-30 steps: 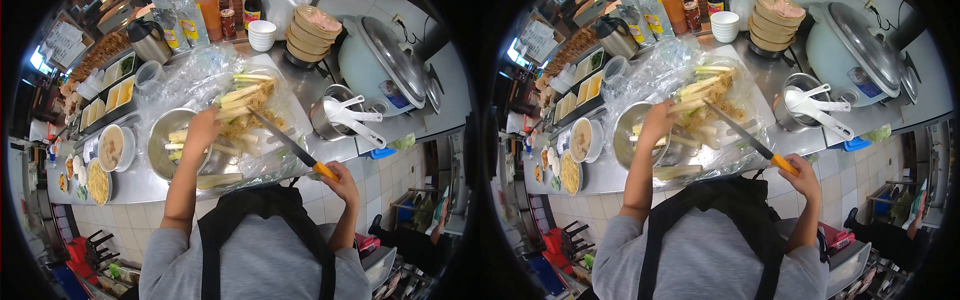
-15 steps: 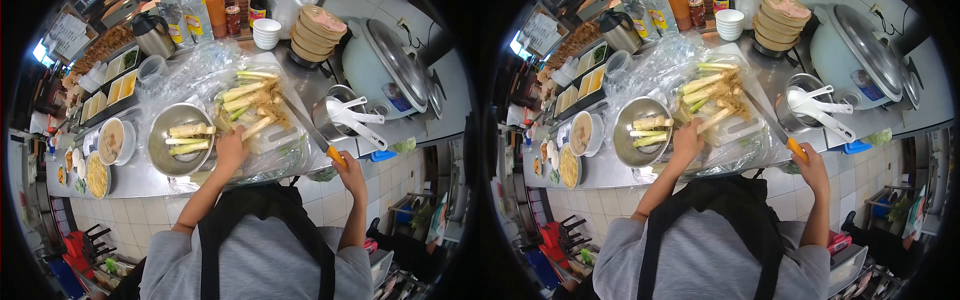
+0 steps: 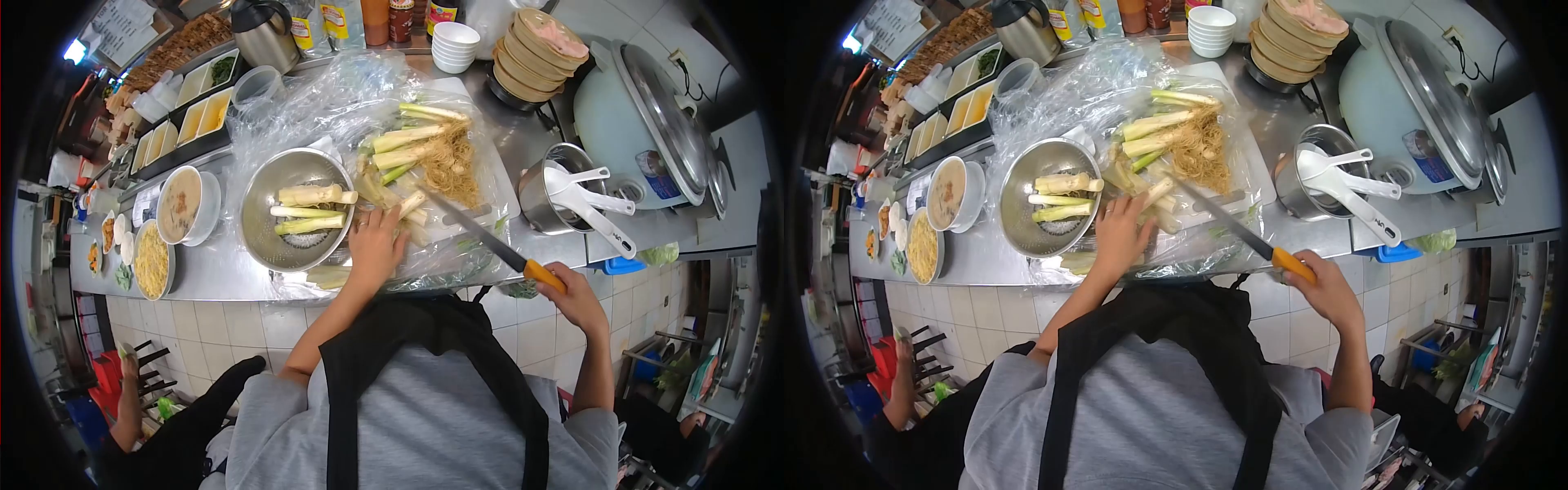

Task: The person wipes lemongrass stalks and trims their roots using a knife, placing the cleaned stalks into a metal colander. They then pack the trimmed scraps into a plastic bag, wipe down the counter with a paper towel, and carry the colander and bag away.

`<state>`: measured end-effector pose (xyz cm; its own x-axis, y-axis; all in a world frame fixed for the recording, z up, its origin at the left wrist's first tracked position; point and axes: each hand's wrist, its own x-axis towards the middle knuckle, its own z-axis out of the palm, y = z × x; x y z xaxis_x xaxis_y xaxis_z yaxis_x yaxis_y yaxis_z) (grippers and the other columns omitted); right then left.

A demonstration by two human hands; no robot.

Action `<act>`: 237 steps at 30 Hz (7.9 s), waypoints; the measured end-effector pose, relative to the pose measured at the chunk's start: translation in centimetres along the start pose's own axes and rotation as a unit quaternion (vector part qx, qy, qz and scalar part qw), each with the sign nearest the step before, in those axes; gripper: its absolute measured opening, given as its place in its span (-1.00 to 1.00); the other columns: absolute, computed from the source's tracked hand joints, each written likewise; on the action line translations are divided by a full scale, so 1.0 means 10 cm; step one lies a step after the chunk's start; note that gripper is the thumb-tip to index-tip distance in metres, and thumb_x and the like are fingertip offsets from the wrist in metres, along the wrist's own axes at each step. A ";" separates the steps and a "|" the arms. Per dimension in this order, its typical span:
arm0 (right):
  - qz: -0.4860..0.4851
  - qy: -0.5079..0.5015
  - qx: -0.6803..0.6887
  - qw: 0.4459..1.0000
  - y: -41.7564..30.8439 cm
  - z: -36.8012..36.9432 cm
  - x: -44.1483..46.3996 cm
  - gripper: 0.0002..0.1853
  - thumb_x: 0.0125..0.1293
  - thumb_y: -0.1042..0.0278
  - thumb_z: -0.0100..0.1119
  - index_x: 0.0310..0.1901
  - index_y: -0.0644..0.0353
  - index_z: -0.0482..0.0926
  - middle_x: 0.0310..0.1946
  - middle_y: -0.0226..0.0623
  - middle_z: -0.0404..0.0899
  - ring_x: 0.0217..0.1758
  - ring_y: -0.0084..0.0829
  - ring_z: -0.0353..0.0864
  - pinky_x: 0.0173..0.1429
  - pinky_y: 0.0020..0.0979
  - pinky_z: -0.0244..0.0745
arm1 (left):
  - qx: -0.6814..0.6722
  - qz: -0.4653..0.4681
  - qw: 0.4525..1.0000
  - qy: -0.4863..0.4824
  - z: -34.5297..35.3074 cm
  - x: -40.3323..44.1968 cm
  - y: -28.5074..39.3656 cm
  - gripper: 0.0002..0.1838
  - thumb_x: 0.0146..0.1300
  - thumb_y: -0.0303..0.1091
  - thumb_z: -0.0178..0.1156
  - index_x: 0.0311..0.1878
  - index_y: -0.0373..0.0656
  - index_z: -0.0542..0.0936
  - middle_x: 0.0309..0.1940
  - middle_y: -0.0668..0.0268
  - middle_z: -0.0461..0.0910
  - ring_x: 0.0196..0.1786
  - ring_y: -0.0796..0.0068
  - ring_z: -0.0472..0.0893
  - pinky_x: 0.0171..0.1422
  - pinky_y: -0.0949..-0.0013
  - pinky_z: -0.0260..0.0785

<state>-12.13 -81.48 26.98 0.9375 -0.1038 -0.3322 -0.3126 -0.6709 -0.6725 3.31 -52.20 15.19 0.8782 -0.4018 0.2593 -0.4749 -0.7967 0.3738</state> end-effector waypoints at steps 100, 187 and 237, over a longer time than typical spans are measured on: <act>0.088 0.124 -0.040 0.987 -0.29 0.30 -0.23 -0.70 0.24 0.20 0.08 -0.22 0.32 0.46 -0.46 0.11 0.50 -0.35 0.08 0.49 -0.28 -0.15 0.35 | 0.004 -0.013 0.997 0.078 0.20 0.41 0.02 -0.73 -0.19 -0.57 0.14 -0.29 -0.19 0.51 -0.32 0.12 0.49 -0.15 0.07 0.45 -0.10 0.17 0.32; 0.050 0.056 -0.039 0.996 -0.36 0.37 -0.12 -0.69 0.22 0.16 0.08 -0.27 0.31 0.44 -0.46 0.11 0.50 -0.30 0.12 0.48 -0.25 -0.07 0.33 | 0.179 -0.028 0.977 -0.111 -0.04 0.75 -0.07 -0.83 -0.07 -0.45 0.15 -0.35 -0.24 0.57 -0.18 0.15 0.51 -0.02 0.20 0.51 0.00 0.12 0.32; 0.013 0.014 -0.146 0.989 0.03 0.75 0.46 -0.71 0.25 0.28 0.05 -0.17 0.34 0.30 -0.53 0.17 0.51 -0.40 0.15 0.52 -0.33 -0.02 0.41 | -0.009 0.065 0.993 -0.101 0.20 0.34 -0.27 -0.47 -0.06 -0.72 -0.03 0.09 -0.34 0.40 -0.08 0.06 0.39 0.00 -0.02 0.37 0.10 0.19 0.32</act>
<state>-9.03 -76.64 20.26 0.9348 -0.1425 -0.3254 -0.2837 -0.8507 -0.4425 7.67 -52.37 13.26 0.8021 -0.5842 0.1242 -0.5842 -0.7244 0.3659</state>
